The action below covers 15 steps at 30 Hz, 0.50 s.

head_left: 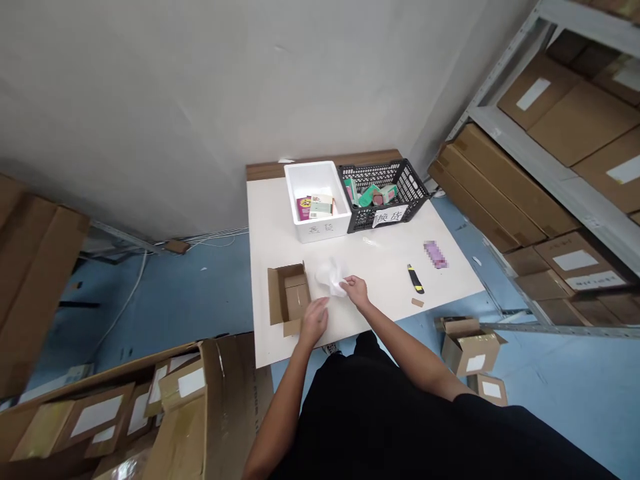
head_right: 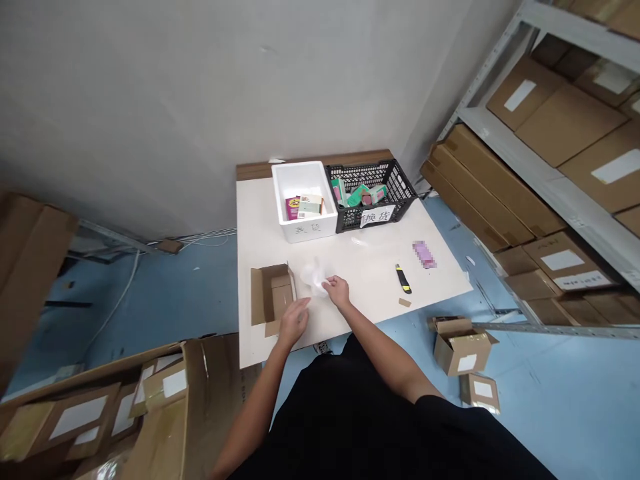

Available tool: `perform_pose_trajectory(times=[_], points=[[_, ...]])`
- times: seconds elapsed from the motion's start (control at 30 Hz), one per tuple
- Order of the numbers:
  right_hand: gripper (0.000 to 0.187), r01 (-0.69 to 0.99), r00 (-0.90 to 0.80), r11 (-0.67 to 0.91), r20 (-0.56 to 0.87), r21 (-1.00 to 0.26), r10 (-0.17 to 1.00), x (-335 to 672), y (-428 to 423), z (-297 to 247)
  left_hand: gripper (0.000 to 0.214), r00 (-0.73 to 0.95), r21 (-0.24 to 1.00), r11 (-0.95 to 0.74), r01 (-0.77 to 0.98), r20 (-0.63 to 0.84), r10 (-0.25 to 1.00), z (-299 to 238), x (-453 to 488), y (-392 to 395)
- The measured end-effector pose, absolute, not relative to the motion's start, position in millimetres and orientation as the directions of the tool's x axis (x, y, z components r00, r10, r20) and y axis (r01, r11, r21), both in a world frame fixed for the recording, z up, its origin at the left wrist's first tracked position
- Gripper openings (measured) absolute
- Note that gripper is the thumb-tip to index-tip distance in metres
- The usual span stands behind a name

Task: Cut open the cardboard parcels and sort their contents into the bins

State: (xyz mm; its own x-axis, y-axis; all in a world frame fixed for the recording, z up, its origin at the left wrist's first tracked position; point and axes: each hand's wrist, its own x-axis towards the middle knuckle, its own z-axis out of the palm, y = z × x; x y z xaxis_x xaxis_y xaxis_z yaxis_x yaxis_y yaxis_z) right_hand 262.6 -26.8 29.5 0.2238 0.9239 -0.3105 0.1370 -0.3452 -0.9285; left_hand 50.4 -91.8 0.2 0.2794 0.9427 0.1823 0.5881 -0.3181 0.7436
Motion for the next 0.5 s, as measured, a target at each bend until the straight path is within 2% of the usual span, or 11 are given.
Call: perform_pose_trajectory(times=[0.1,0.17,0.23,0.3,0.37,0.43,0.5], points=[[0.027,0.227,0.212,-0.120,-0.072,-0.966,0.975,200.7,-7.7,67.1,0.038,0.081,0.627,-0.180,0.758,0.183,0.980,6.5,-20.6,-85.0],[0.022,0.310,0.133,0.000,0.043,-0.951,0.990,154.5,-1.0,79.8,0.044,0.064,0.559,-0.110,0.822,0.101,0.993,3.6,-52.5,-85.9],[0.016,0.461,-0.013,0.080,0.083,-0.884,0.996,113.9,1.3,80.2,0.053,0.093,0.524,-0.084,0.847,0.008,0.996,-3.5,-66.8,-91.0],[0.019,0.666,-0.194,0.118,-0.019,-0.737,0.981,85.2,0.6,70.6,0.054,0.112,0.520,-0.079,0.850,-0.032,0.993,-12.0,-65.8,-97.8],[0.019,0.819,-0.313,0.135,-0.237,-0.557,0.920,70.7,-2.2,56.3,0.046,0.104,0.520,-0.079,0.851,-0.017,0.994,-18.9,-56.0,-104.4],[0.013,0.860,-0.345,0.137,-0.362,-0.491,0.866,68.6,-8.0,42.6,0.038,0.106,0.505,-0.089,0.859,-0.006,0.994,-22.2,-43.9,-110.1],[0.012,0.869,-0.361,0.137,-0.419,-0.476,0.833,74.6,-17.1,33.0,0.029,0.121,0.474,-0.104,0.874,-0.006,0.993,-22.5,-33.7,-115.2]])
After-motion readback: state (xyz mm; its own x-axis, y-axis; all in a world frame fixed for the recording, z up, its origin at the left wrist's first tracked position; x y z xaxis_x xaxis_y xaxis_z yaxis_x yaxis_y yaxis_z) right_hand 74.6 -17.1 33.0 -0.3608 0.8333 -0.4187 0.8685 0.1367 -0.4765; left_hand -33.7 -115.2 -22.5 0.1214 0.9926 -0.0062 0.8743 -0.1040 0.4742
